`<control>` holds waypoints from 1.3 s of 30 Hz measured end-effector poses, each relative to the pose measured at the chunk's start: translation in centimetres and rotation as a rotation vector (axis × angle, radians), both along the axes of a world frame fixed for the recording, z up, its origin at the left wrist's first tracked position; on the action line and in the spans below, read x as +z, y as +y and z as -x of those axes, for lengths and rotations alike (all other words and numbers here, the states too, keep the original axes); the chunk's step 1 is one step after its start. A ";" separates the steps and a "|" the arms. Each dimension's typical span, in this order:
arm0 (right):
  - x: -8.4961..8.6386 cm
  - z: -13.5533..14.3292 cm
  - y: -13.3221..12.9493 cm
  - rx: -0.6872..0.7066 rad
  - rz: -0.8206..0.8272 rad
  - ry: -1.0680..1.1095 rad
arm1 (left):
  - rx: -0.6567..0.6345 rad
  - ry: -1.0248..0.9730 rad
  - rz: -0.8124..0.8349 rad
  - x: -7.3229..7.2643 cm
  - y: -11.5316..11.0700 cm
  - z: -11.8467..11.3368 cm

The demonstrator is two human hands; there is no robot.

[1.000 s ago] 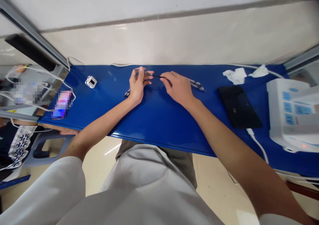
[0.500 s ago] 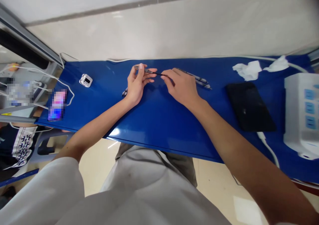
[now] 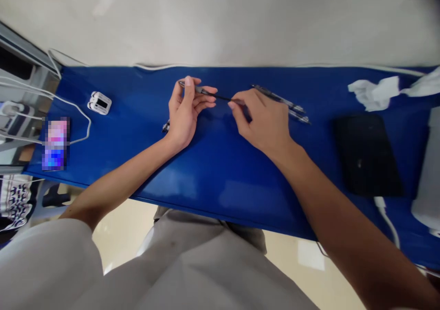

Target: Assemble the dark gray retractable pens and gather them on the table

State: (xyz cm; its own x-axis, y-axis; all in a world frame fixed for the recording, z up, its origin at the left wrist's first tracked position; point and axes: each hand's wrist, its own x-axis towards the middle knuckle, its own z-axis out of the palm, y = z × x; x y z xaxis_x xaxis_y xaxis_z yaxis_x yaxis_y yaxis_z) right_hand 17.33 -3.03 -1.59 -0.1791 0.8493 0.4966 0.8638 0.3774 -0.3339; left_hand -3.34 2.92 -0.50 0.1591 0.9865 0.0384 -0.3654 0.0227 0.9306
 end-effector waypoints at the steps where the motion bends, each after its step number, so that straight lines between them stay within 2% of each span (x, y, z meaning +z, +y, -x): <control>1: 0.0 -0.1 0.0 0.001 0.003 0.000 | 0.005 -0.012 -0.003 0.0 0.0 0.0; 7: 0.1 -0.2 -0.4 0.010 -0.006 -0.007 | -0.018 -0.085 -0.036 0.2 -0.3 -0.2; 14: 0.8 -0.1 -0.6 -0.045 0.019 -0.030 | -0.072 0.008 0.040 0.9 -1.4 -0.3; 18: 1.1 0.1 -0.8 -0.038 0.021 -0.034 | -0.103 0.067 -0.020 0.8 -1.7 -0.4; 24: 1.6 0.2 -0.8 -0.049 0.067 -0.015 | -0.085 0.097 -0.119 -0.1 -1.0 -0.3; 31: 1.7 0.1 -0.8 -0.053 0.062 -0.004 | 0.056 0.117 -0.124 -0.3 -0.7 -0.3; 39: 1.3 -0.3 -0.9 -0.007 0.067 -0.016 | 0.012 0.119 -0.130 0.1 -0.8 -0.4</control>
State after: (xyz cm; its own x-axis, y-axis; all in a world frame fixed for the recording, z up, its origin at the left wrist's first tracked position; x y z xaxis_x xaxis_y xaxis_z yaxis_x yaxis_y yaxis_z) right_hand 17.59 -3.95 -0.26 -0.1802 0.8817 0.4361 0.8719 0.3484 -0.3442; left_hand -2.96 2.07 -0.40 0.1583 0.9764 0.1472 -0.2521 -0.1042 0.9621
